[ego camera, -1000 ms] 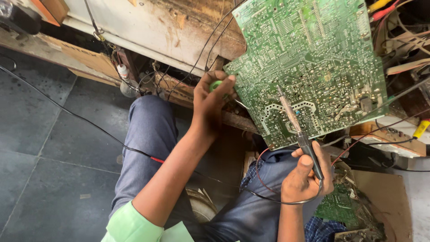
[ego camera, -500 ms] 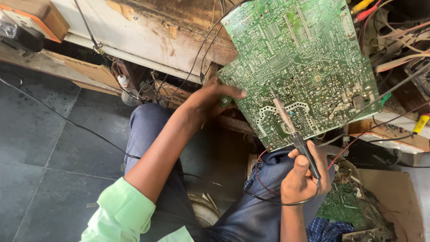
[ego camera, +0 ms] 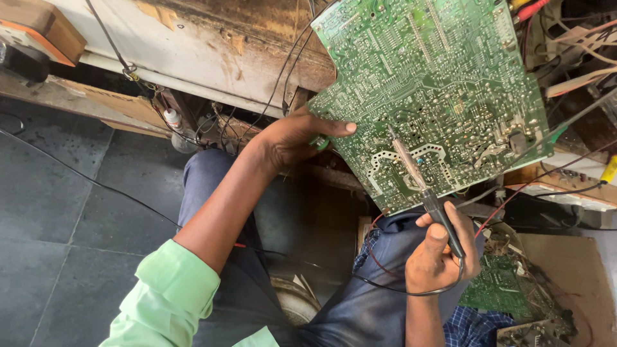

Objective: The person sits on the floor holding a large circuit board on their lap, soldering components on the board with a soldering iron while holding a spool of solder wire. They then set the solder spool on the bench and touch the board's underside with multimeter probes to test points on the board.

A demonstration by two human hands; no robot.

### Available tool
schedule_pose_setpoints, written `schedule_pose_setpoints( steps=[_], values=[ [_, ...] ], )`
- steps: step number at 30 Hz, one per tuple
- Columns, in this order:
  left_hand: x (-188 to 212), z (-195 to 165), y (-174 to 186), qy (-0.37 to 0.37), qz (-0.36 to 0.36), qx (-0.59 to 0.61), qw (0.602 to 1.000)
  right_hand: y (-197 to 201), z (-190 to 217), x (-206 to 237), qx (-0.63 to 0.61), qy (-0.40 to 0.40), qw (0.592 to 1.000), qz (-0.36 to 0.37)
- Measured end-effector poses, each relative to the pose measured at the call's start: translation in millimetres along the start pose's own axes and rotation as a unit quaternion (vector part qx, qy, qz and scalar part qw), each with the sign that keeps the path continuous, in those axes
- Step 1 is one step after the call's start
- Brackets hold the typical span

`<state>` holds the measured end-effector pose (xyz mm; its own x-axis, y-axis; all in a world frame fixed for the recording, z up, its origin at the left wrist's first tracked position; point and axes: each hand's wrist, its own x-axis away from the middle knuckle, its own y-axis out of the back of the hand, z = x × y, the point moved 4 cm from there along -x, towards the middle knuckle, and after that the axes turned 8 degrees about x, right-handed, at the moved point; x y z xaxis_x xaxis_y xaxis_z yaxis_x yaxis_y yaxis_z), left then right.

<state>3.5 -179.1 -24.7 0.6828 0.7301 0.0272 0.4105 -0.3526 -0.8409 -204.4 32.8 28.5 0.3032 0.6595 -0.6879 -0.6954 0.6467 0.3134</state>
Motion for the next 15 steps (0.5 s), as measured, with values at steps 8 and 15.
schedule_pose_setpoints(
  steps=[8,15],
  values=[
    [0.0,-0.8,-2.6,0.000,-0.006,-0.005,1.000,0.3,0.9,-0.1,-0.007,0.001,1.000,0.003],
    [4.4,-2.0,-5.8,-0.007,-0.015,0.002,1.000,0.0,-1.3,0.9,-0.019,0.001,1.000,0.013]
  ],
)
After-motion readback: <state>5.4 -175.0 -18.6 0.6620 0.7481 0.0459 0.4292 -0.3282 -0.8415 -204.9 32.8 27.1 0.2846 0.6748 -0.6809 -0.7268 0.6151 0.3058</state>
